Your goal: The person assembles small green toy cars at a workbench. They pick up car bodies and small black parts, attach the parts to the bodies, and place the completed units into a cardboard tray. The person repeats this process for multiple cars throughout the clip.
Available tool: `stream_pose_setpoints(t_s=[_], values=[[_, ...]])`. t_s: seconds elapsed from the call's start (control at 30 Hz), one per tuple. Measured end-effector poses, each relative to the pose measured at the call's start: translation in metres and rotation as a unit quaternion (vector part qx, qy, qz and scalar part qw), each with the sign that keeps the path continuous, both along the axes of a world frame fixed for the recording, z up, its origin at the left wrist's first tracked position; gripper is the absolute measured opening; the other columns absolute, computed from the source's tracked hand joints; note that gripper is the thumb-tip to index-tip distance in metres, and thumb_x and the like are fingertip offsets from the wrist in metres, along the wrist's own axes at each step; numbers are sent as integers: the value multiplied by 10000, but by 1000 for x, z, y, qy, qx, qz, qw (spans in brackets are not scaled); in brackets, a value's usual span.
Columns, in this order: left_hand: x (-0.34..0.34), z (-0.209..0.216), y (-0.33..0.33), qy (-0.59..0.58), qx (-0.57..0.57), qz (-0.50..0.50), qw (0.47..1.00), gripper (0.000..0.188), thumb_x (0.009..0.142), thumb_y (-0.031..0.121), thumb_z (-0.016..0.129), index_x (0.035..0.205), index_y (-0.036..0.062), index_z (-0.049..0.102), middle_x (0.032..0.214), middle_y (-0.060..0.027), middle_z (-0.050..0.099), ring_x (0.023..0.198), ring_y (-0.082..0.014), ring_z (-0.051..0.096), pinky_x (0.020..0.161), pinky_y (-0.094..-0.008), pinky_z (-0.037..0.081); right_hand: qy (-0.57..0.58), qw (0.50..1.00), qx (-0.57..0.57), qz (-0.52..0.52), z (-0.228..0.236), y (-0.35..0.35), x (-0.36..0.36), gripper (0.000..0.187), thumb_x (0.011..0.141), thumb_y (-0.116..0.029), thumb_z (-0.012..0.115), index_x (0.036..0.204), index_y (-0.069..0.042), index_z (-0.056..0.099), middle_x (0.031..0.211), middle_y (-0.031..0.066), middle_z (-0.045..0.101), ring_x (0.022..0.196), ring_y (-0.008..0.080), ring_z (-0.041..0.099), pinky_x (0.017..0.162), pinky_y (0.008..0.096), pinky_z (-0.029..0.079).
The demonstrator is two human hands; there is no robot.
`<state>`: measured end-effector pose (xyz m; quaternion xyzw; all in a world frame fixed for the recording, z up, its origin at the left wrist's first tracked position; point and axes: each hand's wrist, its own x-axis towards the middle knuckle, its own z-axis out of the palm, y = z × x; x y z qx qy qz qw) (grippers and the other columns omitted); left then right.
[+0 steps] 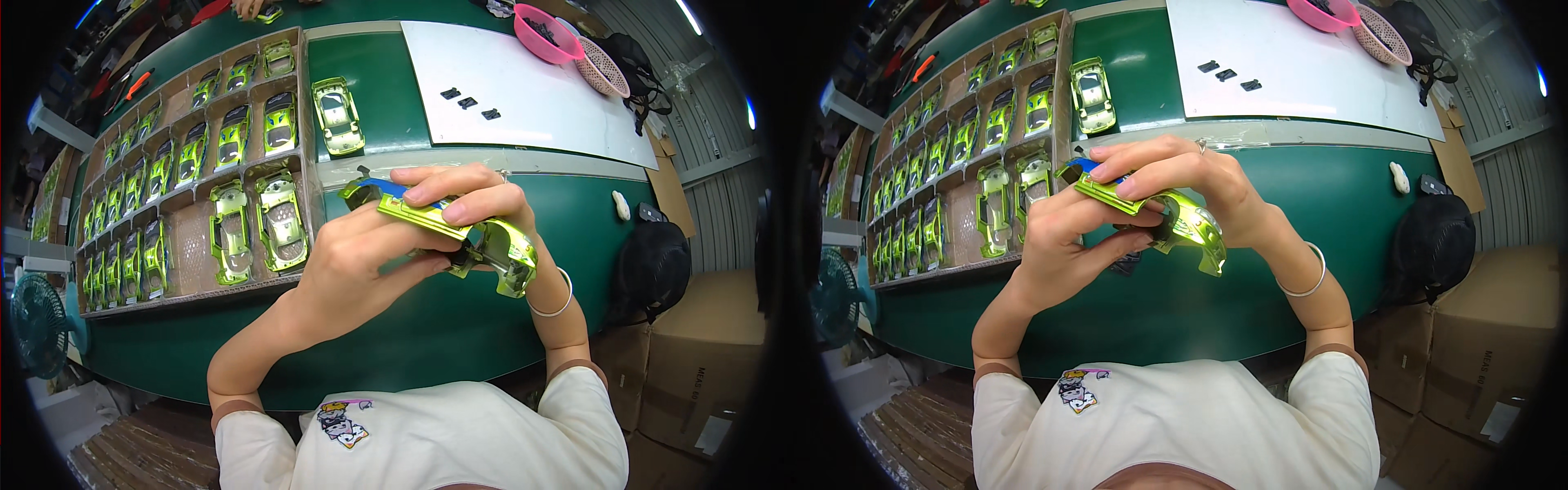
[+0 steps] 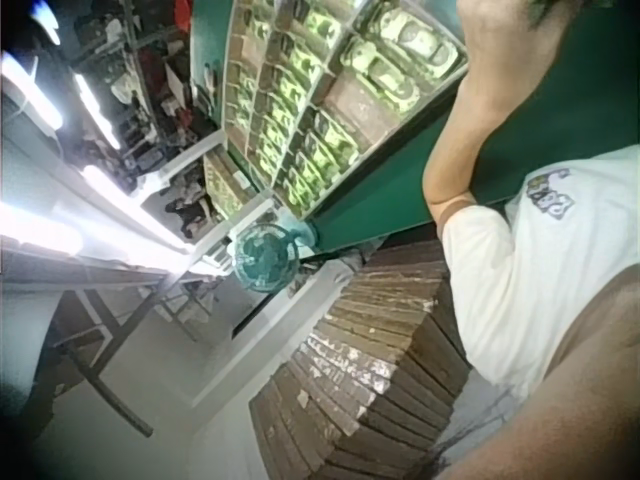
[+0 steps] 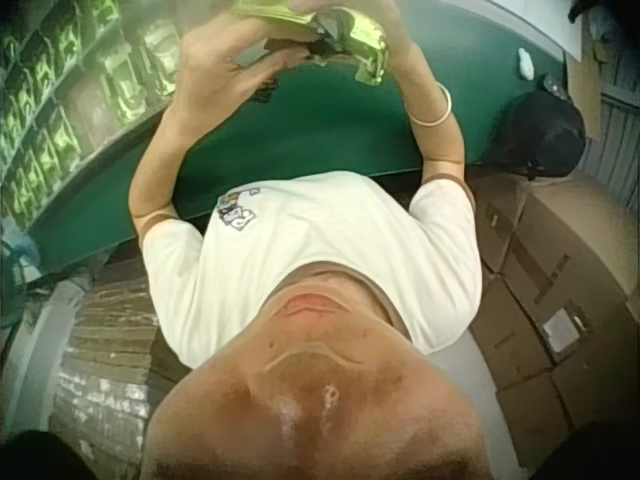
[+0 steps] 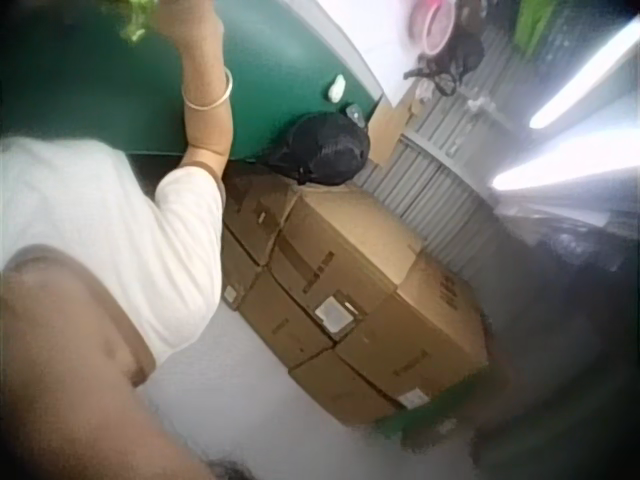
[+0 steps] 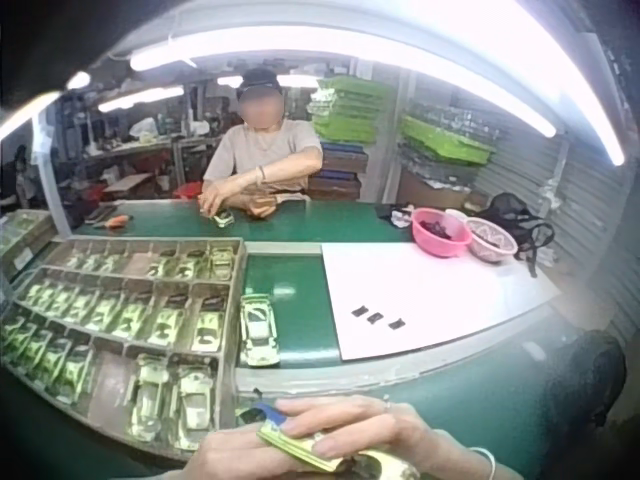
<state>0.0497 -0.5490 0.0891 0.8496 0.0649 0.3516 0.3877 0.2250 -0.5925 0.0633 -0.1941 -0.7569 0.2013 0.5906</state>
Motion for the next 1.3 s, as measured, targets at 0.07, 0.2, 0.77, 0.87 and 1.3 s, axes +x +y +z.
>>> stream_pose_setpoints(t_s=[0.07,0.2,0.77,0.87,1.3], values=[[-1,-1,1,14,-52,-9,999,192,674,36,711,859,70,672,837,-75,633,731,-204,619,654,-297,485,7,1000,-11,1,0,-1,-1,461,660,-32,730,1061,-38,502,1050,192,580,1017,325,569,916,472,442],[-1,-7,0,17,-129,-4,992,175,689,38,707,860,69,681,836,-78,643,735,-187,628,661,-291,490,20,999,-41,-3,-2,-5,-4,471,655,-34,732,1065,-34,500,1066,195,575,1030,330,561,920,462,438],[-4,2,1,1,-43,-26,999,165,674,-12,683,831,36,674,867,-77,661,786,-190,643,671,-262,523,48,996,-69,21,-1,-6,0,550,622,-26,772,1088,-25,481,1101,204,551,1086,329,522,942,450,423],[-2,-2,-1,-16,-58,-31,998,155,673,-13,683,819,36,672,842,-80,661,778,-189,643,674,-263,521,50,996,-72,27,2,-7,-3,562,611,-25,778,1085,-26,478,1095,208,551,1079,331,525,941,459,424],[1,-2,-6,-48,12,-32,998,241,658,-91,642,851,53,659,870,-69,660,804,-210,640,683,-279,514,44,996,-72,31,-1,-6,2,584,606,-45,787,1082,-24,450,1108,210,534,1080,341,524,942,469,424]])
